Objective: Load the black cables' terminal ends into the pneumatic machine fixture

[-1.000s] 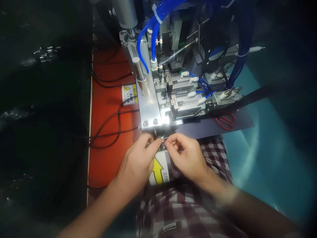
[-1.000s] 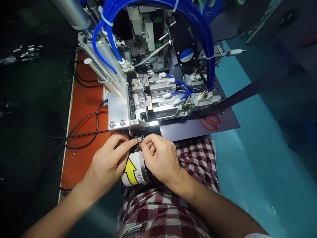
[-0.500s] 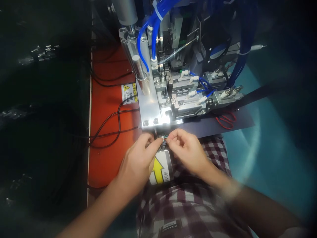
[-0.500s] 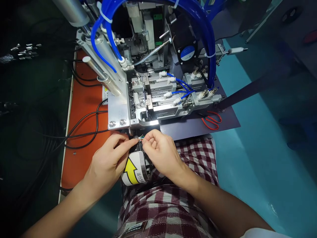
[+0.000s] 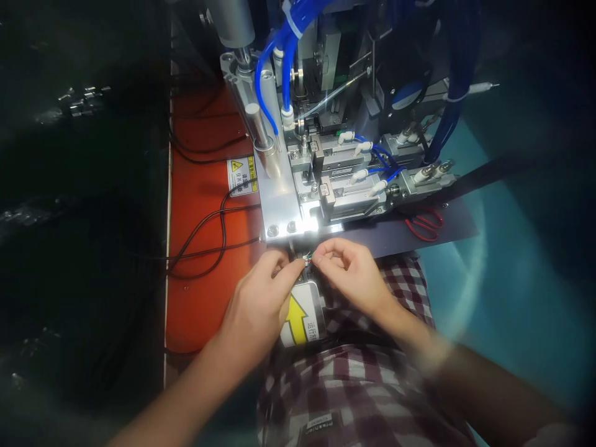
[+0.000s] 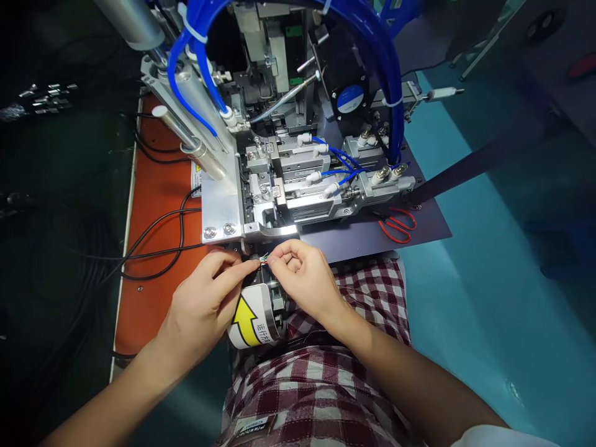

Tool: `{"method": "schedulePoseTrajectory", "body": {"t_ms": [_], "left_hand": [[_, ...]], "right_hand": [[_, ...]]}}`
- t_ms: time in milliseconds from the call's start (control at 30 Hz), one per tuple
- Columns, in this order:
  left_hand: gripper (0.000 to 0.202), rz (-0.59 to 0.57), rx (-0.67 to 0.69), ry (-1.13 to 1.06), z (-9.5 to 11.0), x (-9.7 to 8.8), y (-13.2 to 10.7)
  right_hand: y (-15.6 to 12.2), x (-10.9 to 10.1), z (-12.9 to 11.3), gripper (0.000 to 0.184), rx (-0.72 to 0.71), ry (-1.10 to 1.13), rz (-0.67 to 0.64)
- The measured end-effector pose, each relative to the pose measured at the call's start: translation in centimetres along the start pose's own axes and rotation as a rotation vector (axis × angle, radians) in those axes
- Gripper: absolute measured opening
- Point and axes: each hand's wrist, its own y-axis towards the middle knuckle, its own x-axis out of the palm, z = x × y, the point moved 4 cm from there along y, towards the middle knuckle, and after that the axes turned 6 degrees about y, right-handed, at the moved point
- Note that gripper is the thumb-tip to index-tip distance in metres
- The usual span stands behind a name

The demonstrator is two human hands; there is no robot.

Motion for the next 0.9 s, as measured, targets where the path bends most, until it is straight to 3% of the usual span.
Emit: {"method": "schedulePoseTrajectory", "body": {"t_ms": [200, 400, 633, 900], "left_hand": [[0.031, 0.003, 0.008, 0.003, -0.01, -0.01, 0.04], [0.031, -0.002, 0.002, 0.009, 0.07, -0.15, 0.12], [0.032, -0.008, -0.004, -0.003, 0.06, -0.11, 0.15], [0.033, -0.011, -0.007, 0.002, -0.03, -0.11, 0.1]], "right_hand": [[0.4, 0.63, 0.31, 0.005, 0.005, 0.058, -0.001], [0.5, 0.67, 0.39, 0.015, 0.162, 0.121, -0.094], [0.07, 0.24, -0.3, 0.013, -0.003, 0.029, 0.022], [0.05, 0.67, 0.42, 0.014, -0.098, -0.019, 0.015]]}}
